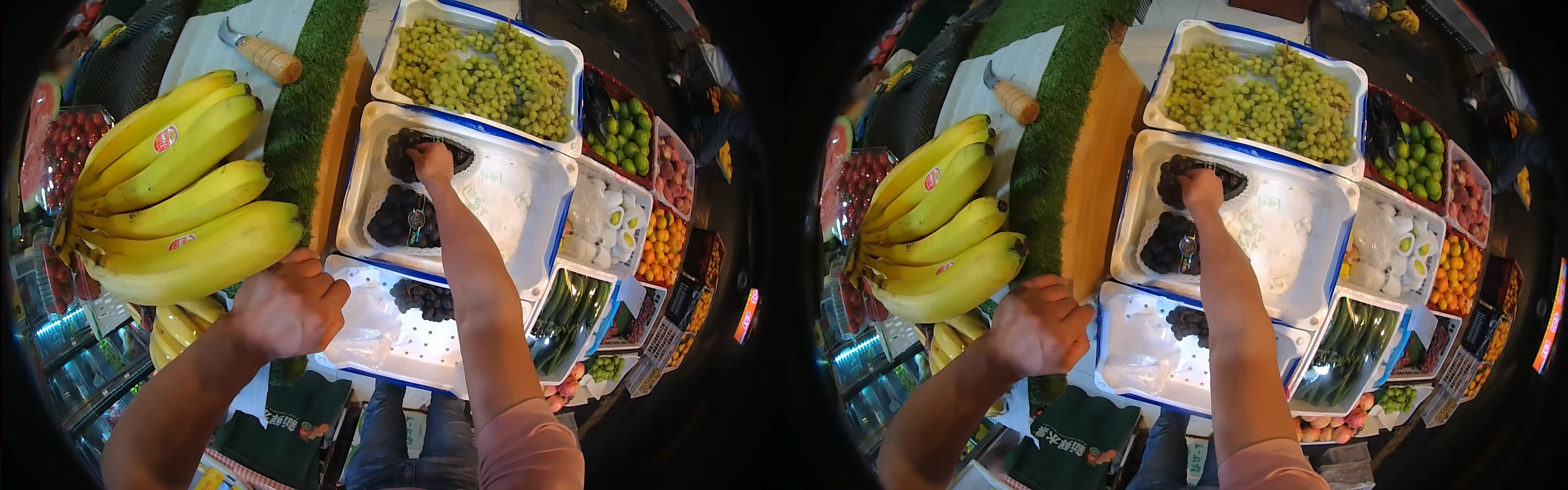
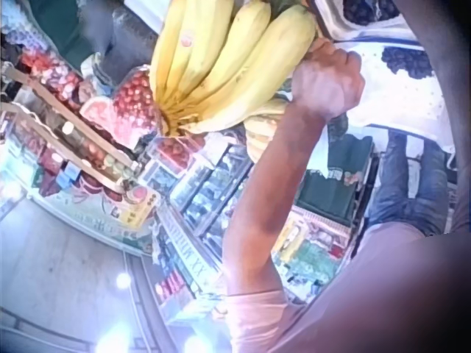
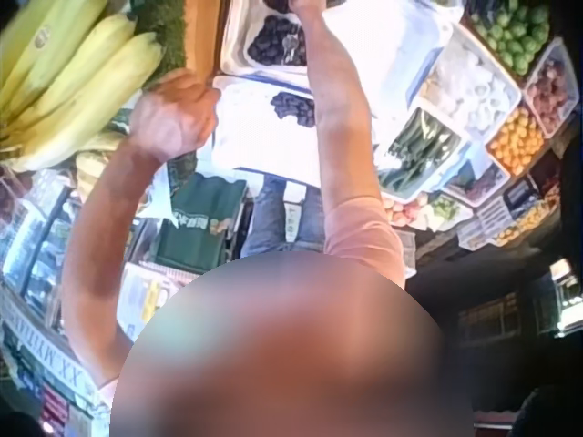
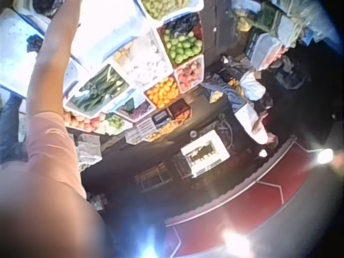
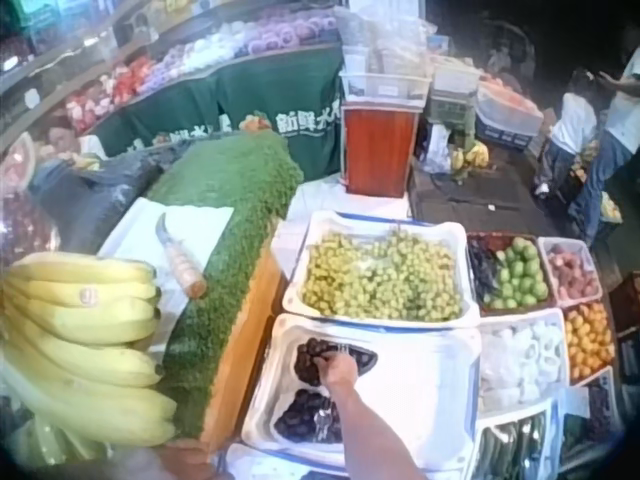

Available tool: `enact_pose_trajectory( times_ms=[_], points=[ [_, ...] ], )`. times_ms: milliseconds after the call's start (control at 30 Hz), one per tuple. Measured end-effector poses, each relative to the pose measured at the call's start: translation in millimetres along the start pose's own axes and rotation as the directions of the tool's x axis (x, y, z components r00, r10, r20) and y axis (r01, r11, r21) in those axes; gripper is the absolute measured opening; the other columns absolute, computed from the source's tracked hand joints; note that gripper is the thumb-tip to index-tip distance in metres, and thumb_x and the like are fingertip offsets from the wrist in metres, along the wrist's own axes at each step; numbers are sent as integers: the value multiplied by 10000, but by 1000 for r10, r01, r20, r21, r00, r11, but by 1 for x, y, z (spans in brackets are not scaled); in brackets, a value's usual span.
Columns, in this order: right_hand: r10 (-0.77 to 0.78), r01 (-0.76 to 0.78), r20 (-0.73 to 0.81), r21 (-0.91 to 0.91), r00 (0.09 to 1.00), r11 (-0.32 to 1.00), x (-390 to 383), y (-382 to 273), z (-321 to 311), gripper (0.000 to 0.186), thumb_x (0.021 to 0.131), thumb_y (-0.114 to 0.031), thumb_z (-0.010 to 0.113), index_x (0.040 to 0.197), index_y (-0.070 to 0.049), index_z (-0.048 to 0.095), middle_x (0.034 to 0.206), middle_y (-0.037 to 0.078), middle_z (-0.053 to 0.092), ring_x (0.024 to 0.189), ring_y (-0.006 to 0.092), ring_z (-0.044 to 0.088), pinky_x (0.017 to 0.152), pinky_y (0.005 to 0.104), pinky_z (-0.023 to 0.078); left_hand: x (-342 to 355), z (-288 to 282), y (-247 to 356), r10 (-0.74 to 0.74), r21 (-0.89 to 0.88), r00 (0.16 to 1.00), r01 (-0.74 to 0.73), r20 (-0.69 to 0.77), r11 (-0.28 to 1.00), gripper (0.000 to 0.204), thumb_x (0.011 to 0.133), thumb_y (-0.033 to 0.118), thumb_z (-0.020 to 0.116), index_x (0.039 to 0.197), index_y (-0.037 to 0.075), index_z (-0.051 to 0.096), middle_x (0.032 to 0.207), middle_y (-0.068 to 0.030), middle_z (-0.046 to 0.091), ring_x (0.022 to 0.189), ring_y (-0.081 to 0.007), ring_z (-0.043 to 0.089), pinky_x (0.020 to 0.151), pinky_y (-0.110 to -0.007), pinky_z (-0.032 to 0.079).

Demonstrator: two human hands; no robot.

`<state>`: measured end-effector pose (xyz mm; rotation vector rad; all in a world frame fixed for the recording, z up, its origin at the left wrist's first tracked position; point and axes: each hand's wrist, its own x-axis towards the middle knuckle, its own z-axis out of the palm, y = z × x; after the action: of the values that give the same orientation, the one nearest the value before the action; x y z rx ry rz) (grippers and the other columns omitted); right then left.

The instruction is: The person selects green grapes from a display, removes individual grapes from the bunch, places them into a metal bowl, washes the grapes in a sink, and returns the bowl to the counter.

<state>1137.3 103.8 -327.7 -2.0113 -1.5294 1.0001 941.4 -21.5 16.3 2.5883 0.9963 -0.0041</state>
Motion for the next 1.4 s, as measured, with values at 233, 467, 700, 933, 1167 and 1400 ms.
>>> enact_pose_trajectory(
  times_ms=[233, 467, 700, 933, 1167, 1400],
  points=[
    [-25, 37, -90, 130, 996, 991, -2, 12, 9, 255, 808, -322, 705, 887, -93, 782, 862, 154, 725, 818, 337, 695, 760, 394, 541, 1, 0, 1, 3, 41, 1000, -3, 12, 999, 115, 648, 113, 666, 640, 114, 551, 597, -33, 541, 624, -208, 571, 707, -335, 500],
    [71, -57, -57, 223, 996, 973, 5, 19, 11, 215, 813, -292, 707, 908, -115, 785, 884, 176, 719, 862, 365, 690, 789, 423, 544, 2, -2, 1, -2, 30, 1000, 1, 14, 1000, 125, 602, 102, 683, 682, 97, 587, 597, -42, 523, 619, -231, 577, 689, -353, 521],
    [271, -204, -164, 338, 949, 919, 1, 20, -7, 221, 847, -276, 691, 851, -69, 769, 820, 179, 719, 798, 350, 697, 751, 425, 532, 2, -1, 2, 1, 14, 1000, -1, -19, 1000, 127, 588, 57, 668, 703, 81, 620, 595, -43, 520, 606, -231, 572, 685, -353, 525],
    [261, -139, -232, 438, 937, 888, -46, 50, -15, 293, 894, -304, 674, 861, -21, 744, 795, 181, 713, 746, 332, 697, 704, 411, 523, 6, -1, 5, 3, 40, 1000, -3, -9, 999, 150, 615, 83, 667, 617, 100, 518, 585, -60, 524, 608, -255, 576, 694, -367, 518],
    [238, -174, -148, 353, 960, 919, -111, 62, -10, 277, 900, -274, 662, 843, -11, 723, 781, 201, 693, 721, 365, 671, 688, 442, 510, 7, -3, 7, -16, 31, 999, 15, 34, 999, 118, 605, 56, 658, 714, 73, 613, 638, -79, 586, 624, -287, 597, 744, -411, 524],
    [195, -123, -231, 292, 953, 949, -125, 84, -7, 194, 860, -231, 692, 875, -44, 737, 805, 153, 714, 731, 310, 683, 699, 405, 527, 7, -2, 10, -26, 68, 998, 22, 48, 997, 139, 587, 64, 668, 721, 72, 632, 648, -85, 593, 629, -298, 599, 766, -424, 524]
  ],
)
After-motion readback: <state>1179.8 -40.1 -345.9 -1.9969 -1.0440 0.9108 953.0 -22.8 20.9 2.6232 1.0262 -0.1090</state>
